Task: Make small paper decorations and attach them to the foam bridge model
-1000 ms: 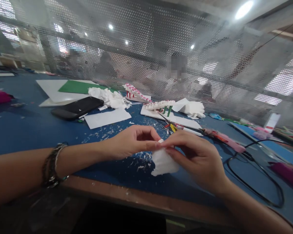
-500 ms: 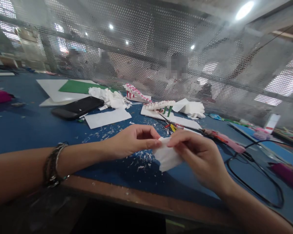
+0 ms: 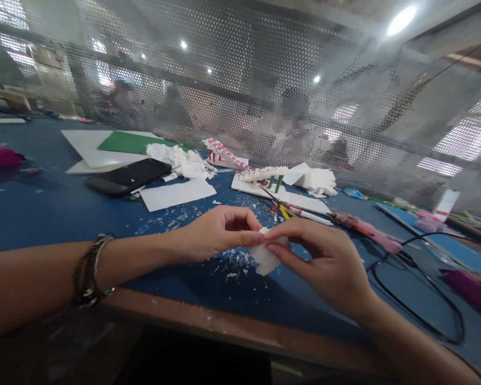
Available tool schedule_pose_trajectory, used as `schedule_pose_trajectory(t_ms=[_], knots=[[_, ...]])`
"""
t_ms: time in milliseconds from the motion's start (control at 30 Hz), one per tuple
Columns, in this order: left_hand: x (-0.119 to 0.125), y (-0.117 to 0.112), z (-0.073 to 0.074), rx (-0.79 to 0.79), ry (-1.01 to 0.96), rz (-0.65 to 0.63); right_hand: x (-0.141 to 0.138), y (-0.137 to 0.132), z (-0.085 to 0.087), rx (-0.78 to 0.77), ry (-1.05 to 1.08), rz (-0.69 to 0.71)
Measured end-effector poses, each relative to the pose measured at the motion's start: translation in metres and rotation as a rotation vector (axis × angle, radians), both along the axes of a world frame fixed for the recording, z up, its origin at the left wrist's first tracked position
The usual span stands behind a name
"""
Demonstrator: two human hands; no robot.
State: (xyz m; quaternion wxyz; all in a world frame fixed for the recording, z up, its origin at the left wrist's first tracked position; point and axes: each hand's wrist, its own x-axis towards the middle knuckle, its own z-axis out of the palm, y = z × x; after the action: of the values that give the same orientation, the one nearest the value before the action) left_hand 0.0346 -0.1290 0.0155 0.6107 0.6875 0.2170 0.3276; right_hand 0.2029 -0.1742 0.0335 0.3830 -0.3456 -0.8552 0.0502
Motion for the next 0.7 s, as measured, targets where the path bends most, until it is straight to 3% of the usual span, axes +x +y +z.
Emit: schedule_pose_trajectory(t_ms=[267, 567, 700], knots=[[0.0, 0.001, 0.0, -0.02, 0.034, -0.017, 0.008, -0.001, 0.0, 0.334, -0.253, 0.08], [0.001, 0.0, 0.0, -0.007, 0.042, -0.033, 0.01, -0.002, -0.003, 0.473, -0.362, 0.041], [0.001, -0.001, 0.0, -0.018, 0.038, -0.036, 0.007, -0.001, -0.001, 0.452, -0.316, 0.053]])
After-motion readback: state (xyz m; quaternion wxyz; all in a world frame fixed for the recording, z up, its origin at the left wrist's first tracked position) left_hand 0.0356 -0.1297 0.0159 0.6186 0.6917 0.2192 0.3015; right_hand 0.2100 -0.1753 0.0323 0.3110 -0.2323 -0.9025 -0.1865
